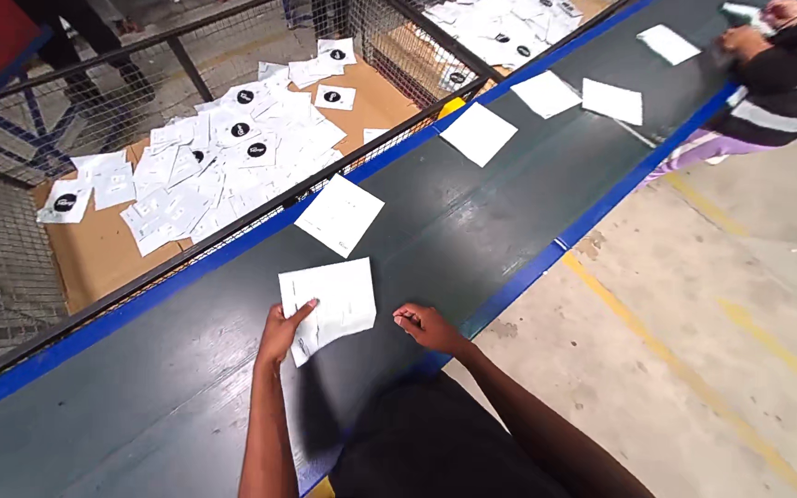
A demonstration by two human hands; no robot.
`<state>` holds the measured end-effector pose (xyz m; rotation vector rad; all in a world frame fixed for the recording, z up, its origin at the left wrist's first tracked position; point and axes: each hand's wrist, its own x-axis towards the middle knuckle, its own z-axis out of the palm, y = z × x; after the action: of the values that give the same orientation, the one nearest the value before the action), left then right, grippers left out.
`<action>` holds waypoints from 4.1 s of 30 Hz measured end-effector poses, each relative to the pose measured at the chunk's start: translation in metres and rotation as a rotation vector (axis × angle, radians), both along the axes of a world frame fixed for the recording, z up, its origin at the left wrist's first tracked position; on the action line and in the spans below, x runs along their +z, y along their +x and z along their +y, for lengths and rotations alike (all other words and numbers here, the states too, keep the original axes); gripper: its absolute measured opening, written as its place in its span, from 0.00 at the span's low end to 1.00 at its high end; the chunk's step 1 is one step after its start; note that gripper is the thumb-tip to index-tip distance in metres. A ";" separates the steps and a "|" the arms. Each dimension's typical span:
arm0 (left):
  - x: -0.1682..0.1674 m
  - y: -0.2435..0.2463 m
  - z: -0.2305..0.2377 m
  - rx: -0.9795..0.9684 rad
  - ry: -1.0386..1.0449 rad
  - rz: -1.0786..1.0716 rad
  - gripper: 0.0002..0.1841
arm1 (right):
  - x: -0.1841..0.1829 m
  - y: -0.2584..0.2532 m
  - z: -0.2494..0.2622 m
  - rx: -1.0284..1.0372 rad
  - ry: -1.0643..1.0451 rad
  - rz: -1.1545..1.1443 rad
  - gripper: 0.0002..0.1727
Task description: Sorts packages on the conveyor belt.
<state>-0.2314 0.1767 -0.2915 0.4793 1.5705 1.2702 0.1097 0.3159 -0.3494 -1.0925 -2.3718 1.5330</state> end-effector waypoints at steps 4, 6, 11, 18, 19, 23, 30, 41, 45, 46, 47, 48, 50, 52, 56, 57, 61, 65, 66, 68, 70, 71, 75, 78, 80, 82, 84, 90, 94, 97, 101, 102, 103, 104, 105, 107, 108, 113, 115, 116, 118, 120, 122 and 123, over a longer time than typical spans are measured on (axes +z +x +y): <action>0.001 -0.076 0.071 -0.158 0.056 0.314 0.23 | 0.004 0.004 -0.001 -0.013 0.021 0.038 0.16; -0.020 -0.109 0.107 -0.226 -0.083 0.602 0.35 | 0.011 0.007 0.002 -0.025 0.026 0.027 0.16; -0.063 -0.154 0.126 -0.359 -0.450 0.838 0.58 | 0.022 0.017 0.004 -0.069 0.041 0.031 0.18; -0.042 -0.138 0.069 -0.335 -0.752 0.996 0.62 | 0.013 0.039 -0.003 -0.115 0.032 0.039 0.18; -0.041 -0.136 0.057 -0.337 -0.774 0.980 0.63 | 0.013 0.038 -0.004 -0.097 0.033 0.034 0.18; -0.032 -0.122 0.010 -0.430 -0.629 0.788 0.52 | 0.020 0.025 -0.004 -0.033 0.036 0.046 0.18; 0.056 -0.132 0.033 -0.384 -0.006 0.498 0.36 | 0.026 0.007 0.001 0.015 0.060 0.047 0.18; -0.019 -0.076 0.154 -0.330 -0.043 0.855 0.60 | 0.020 0.026 -0.011 -0.074 0.029 0.064 0.17; -0.070 -0.066 0.167 -0.439 -0.104 1.085 0.56 | 0.023 0.031 -0.013 -0.064 0.051 0.031 0.18; -0.074 -0.068 0.164 -0.473 -0.151 1.118 0.53 | 0.023 0.032 -0.013 -0.063 0.055 0.025 0.18; -0.075 -0.071 0.158 -0.520 -0.213 1.132 0.51 | 0.024 0.033 -0.013 -0.065 0.060 0.023 0.18; -0.073 -0.074 0.153 -0.565 -0.284 1.135 0.49 | 0.024 0.035 -0.012 -0.072 0.067 0.026 0.18; -0.064 -0.081 0.138 -0.578 -0.359 1.143 0.49 | 0.023 0.039 -0.009 -0.090 0.078 0.038 0.18; -0.053 -0.093 0.119 -0.546 -0.425 1.113 0.58 | 0.020 0.042 -0.006 -0.096 0.075 0.044 0.18; -0.056 -0.127 0.076 -0.520 -0.566 0.961 0.64 | 0.019 0.041 0.005 -0.070 0.095 0.051 0.17; -0.057 -0.136 0.065 -0.521 -0.526 0.924 0.59 | 0.020 0.040 0.009 -0.073 0.108 0.055 0.17; -0.029 -0.147 0.047 -0.588 -0.275 0.771 0.33 | 0.029 0.040 0.040 -0.171 0.226 -0.007 0.19; 0.010 -0.145 0.072 -0.786 -0.072 0.701 0.21 | 0.033 0.034 0.108 -0.281 0.388 -0.108 0.25; 0.017 -0.143 0.083 -0.838 -0.044 0.679 0.20 | 0.031 0.031 0.128 -0.305 0.407 -0.117 0.29; 0.026 -0.137 0.111 -0.931 -0.022 0.649 0.20 | 0.024 0.023 0.166 -0.335 0.417 -0.168 0.40; 0.023 -0.128 0.138 -0.964 -0.023 0.676 0.23 | 0.015 0.013 0.194 -0.334 0.400 -0.282 0.54; 0.017 -0.124 0.151 -0.951 -0.043 0.723 0.26 | 0.011 0.008 0.202 -0.312 0.394 -0.367 0.62; -0.024 -0.111 0.178 -0.815 -0.273 1.005 0.51 | 0.002 -0.016 0.192 -0.183 0.308 -0.537 0.77; -0.048 -0.110 0.169 -0.802 -0.402 1.097 0.67 | -0.001 -0.034 0.161 -0.115 0.370 -0.560 0.76; -0.056 -0.113 0.154 -0.803 -0.423 1.098 0.70 | 0.001 -0.046 0.136 -0.096 0.407 -0.570 0.73; -0.055 -0.120 0.137 -0.770 -0.456 1.120 0.73 | 0.003 -0.056 0.110 -0.094 0.394 -0.573 0.68; -0.047 -0.127 0.118 -0.728 -0.523 1.143 0.72 | 0.000 -0.066 0.086 -0.096 0.367 -0.554 0.63; -0.037 -0.142 0.057 -0.743 -0.663 1.158 0.64 | 0.005 -0.087 0.037 -0.065 0.200 -0.449 0.40; -0.040 -0.150 0.003 -0.706 -0.702 1.098 0.58 | 0.003 -0.089 0.019 -0.031 0.147 -0.315 0.30; -0.045 -0.140 -0.044 -0.686 -0.667 0.939 0.53 | 0.011 -0.081 0.017 -0.037 0.118 -0.223 0.27; -0.033 -0.090 -0.091 -0.471 -0.501 0.691 0.48 | 0.022 -0.067 0.040 -0.150 0.123 -0.131 0.26; -0.031 -0.073 -0.098 -0.385 -0.442 0.625 0.46 | 0.023 -0.064 0.052 -0.181 0.171 -0.109 0.26; -0.030 -0.057 -0.103 -0.306 -0.389 0.554 0.45 | 0.023 -0.061 0.068 -0.204 0.225 -0.101 0.27; -0.031 -0.043 -0.107 -0.233 -0.336 0.498 0.41 | 0.022 -0.058 0.086 -0.223 0.286 -0.102 0.28; -0.031 -0.029 -0.107 -0.165 -0.289 0.447 0.37 | 0.020 -0.055 0.106 -0.245 0.339 -0.108 0.29; -0.036 -0.004 -0.098 -0.041 -0.199 0.359 0.27 | 0.018 -0.049 0.146 -0.308 0.394 -0.145 0.32; -0.037 0.008 -0.091 0.012 -0.154 0.304 0.24 | 0.017 -0.046 0.164 -0.351 0.401 -0.176 0.33; -0.042 0.053 -0.034 0.254 -0.010 -0.002 0.22 | 0.004 -0.046 0.194 -0.418 0.304 -0.391 0.37; -0.044 0.065 -0.006 0.304 -0.003 -0.048 0.23 | -0.007 -0.056 0.172 -0.321 0.332 -0.449 0.40; -0.047 0.069 0.006 0.303 -0.014 -0.037 0.24 | -0.011 -0.062 0.155 -0.287 0.368 -0.464 0.40; -0.054 0.076 0.028 0.232 -0.066 0.097 0.25 | -0.014 -0.075 0.123 -0.277 0.419 -0.428 0.40; -0.061 0.080 0.040 0.122 -0.156 0.325 0.30 | -0.016 -0.085 0.091 -0.292 0.380 -0.322 0.37; -0.069 0.081 0.041 0.058 -0.228 0.535 0.39 | -0.016 -0.091 0.061 -0.297 0.274 -0.194 0.30; -0.070 0.079 0.040 0.025 -0.264 0.617 0.42 | -0.016 -0.093 0.048 -0.309 0.202 -0.119 0.27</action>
<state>-0.1524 0.2169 -0.3611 0.7252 2.2270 0.9532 0.0166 0.3636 -0.3651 -1.4523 -2.2343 1.1305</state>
